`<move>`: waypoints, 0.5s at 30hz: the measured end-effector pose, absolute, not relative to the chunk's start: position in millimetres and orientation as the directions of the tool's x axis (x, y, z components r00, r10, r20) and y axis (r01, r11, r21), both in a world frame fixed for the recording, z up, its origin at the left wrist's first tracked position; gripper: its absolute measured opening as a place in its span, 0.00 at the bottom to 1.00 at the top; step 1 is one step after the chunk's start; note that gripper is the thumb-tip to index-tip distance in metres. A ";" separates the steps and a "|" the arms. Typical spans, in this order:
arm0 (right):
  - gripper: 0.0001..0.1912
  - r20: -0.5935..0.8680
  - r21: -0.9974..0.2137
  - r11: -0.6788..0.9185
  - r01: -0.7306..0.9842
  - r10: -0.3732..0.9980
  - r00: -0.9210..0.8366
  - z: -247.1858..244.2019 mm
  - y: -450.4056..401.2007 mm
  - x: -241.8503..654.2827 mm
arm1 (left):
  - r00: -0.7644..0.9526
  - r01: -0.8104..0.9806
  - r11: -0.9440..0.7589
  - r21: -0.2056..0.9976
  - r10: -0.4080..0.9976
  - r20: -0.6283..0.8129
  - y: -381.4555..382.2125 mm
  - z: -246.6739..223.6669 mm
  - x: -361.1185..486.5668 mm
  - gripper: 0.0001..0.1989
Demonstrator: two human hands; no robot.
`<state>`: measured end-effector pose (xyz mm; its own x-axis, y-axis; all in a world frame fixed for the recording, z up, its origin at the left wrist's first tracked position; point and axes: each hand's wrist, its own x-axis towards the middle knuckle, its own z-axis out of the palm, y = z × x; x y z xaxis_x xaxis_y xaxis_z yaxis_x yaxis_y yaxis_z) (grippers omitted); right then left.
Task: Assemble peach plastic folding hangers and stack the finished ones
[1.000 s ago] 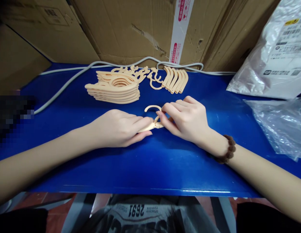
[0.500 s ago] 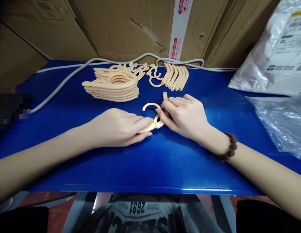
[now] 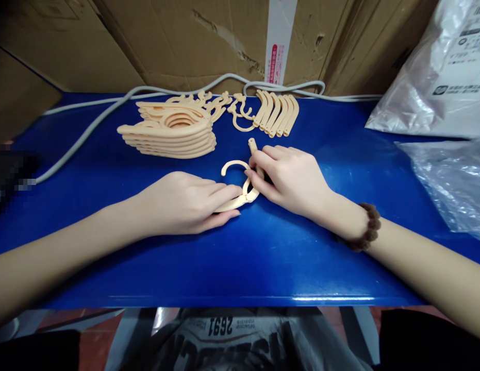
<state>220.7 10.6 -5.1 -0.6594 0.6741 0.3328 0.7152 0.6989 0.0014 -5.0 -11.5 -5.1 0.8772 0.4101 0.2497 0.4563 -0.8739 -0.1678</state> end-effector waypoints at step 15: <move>0.15 0.322 -0.169 0.778 0.605 0.624 -0.712 -6.1 12.2 224.2 | 0.888 0.405 -0.890 -0.210 0.329 0.320 -10.9 -7.4 -4.3 0.13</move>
